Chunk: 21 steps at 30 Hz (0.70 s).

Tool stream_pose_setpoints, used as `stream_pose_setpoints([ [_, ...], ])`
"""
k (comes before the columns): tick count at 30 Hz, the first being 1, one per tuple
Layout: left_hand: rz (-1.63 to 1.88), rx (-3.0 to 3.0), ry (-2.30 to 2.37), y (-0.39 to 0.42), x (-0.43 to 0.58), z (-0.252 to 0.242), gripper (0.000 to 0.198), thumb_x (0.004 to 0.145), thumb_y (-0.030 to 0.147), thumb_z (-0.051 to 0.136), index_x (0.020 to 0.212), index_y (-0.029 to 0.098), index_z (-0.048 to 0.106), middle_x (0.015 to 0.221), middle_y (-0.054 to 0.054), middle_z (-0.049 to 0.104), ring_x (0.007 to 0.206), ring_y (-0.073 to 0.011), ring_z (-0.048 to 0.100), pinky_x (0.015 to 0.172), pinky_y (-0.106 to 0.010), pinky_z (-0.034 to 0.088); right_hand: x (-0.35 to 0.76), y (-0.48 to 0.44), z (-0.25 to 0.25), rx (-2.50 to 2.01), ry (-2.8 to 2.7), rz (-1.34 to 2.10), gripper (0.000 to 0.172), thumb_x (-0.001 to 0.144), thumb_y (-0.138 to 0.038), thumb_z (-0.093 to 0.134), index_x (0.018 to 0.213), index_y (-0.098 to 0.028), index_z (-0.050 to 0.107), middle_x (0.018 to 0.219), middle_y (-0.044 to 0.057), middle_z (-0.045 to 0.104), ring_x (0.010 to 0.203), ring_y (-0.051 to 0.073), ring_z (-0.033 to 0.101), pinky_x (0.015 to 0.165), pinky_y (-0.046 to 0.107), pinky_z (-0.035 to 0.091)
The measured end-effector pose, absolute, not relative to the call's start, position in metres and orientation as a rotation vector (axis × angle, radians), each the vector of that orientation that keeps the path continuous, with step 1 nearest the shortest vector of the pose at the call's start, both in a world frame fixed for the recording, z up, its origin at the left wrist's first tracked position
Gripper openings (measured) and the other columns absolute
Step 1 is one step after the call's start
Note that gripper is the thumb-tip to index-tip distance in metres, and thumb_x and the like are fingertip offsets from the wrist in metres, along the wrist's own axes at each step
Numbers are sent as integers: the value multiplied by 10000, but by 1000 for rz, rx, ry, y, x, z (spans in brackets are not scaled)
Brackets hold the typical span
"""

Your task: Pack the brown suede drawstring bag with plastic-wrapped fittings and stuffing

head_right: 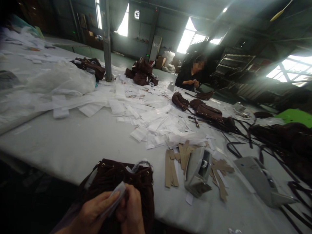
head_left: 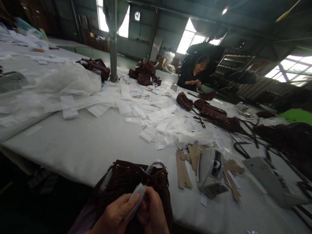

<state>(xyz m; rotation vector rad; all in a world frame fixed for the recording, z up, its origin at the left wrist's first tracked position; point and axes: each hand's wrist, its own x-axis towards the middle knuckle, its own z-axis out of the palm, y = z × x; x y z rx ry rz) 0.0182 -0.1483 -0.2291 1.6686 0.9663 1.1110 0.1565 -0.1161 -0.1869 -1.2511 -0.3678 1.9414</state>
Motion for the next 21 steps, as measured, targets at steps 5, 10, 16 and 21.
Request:
stream_pose_setpoints([
  [5, 1034, 1571, 1028, -149, 20, -219, 389, 899, 197, 492, 1266, 271, 599, 1048, -112, 704, 976, -237, 655, 898, -319, 497, 157, -115, -196, -1220, -567, 1780, 456, 636, -562, 748, 655, -150, 552, 493, -72, 442, 398, 33, 325, 381, 160, 253],
  [10, 1002, 834, 1062, -148, 26, -203, 457, 817, 459, 622, 1202, 216, 581, 968, -81, 702, 868, -234, 656, 782, -326, 526, 156, -115, -201, -1203, -593, 1751, 446, 643, -518, 779, 752, -122, 605, 587, -28, 526, 502, 68, 436, 480, 186, 359],
  [16, 900, 560, 1002, -136, 39, -209, 461, 706, 566, 704, 825, 135, 592, 650, -31, 637, 518, -130, 561, 498, -231, 447, 159, -116, -201, -1256, -711, 1704, 421, 716, -538, 717, 741, -140, 580, 579, -26, 513, 478, 79, 409, 447, 201, 329],
  [21, 913, 656, 1095, -136, 46, -204, 503, 609, 613, 745, 735, 152, 587, 568, 9, 589, 457, -115, 508, 424, -204, 381, 155, -119, -203, -1244, -719, 1649, 472, 676, -587, 727, 687, -143, 566, 551, -47, 463, 473, 62, 357, 458, 196, 304],
])
